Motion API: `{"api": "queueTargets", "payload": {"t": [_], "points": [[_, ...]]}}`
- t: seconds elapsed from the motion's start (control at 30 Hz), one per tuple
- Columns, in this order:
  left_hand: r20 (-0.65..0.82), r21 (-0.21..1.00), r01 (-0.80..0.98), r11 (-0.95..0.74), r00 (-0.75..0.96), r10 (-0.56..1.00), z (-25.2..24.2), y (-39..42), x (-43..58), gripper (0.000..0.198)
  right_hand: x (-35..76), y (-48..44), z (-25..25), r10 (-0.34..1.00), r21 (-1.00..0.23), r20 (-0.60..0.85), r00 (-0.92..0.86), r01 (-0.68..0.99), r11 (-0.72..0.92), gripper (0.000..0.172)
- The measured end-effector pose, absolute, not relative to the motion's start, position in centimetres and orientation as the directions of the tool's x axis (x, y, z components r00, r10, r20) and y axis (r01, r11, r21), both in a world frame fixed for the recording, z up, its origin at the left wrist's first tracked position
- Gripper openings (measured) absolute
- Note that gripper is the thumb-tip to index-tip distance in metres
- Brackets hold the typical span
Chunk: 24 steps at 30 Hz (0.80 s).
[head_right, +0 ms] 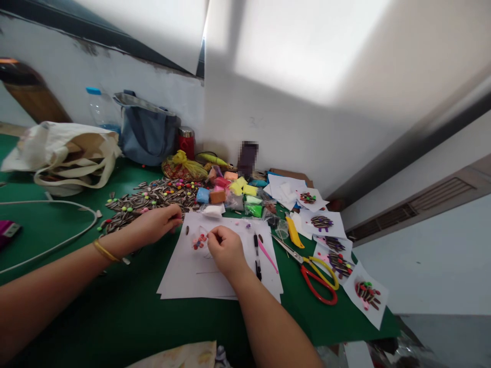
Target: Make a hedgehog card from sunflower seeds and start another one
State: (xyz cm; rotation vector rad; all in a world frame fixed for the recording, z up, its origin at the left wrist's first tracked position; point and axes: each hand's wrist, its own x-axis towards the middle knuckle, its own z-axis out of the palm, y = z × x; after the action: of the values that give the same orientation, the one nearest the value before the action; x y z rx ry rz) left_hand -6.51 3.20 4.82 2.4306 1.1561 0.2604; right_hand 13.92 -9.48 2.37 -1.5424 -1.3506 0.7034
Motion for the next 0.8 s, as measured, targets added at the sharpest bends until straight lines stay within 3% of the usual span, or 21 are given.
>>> {"api": "queueTargets", "payload": {"t": [0.13, 0.3, 0.53, 0.6, 0.8], "points": [[0.002, 0.434, 0.711, -0.553, 0.613, 0.790, 4.8, 3.0, -6.8, 0.022, 13.9, -9.5, 2.4, 0.962, -0.906, 0.152, 0.226, 0.422, 0.044, 0.015], [0.183, 0.392, 0.592, -0.704, 0.700, 0.690, 4.9, 3.2, -7.0, 0.023, 13.9, -9.5, 2.4, 0.964, -0.914, 0.136, 0.230, 0.405, 0.032, 0.015], [0.396, 0.499, 0.356, -0.790, 0.718, 0.573, 5.7, 0.7, -5.6, 0.019, 13.8, -9.5, 2.3, 0.966, -0.907, 0.156, 0.207, 0.418, 0.056, 0.016], [0.416, 0.461, 0.339, -0.820, 0.733, 0.537, 6.0, -0.5, -4.9, 0.014, 13.8, -9.4, 2.4, 0.966, -0.897, 0.168, 0.197, 0.437, 0.067, 0.016], [0.428, 0.187, 0.256, -0.948, 0.848, 0.313, 5.9, -1.8, -3.8, 0.015, 13.4, -9.6, 2.7, 0.963, -0.869, 0.218, 0.156, 0.480, 0.118, 0.018]]}}
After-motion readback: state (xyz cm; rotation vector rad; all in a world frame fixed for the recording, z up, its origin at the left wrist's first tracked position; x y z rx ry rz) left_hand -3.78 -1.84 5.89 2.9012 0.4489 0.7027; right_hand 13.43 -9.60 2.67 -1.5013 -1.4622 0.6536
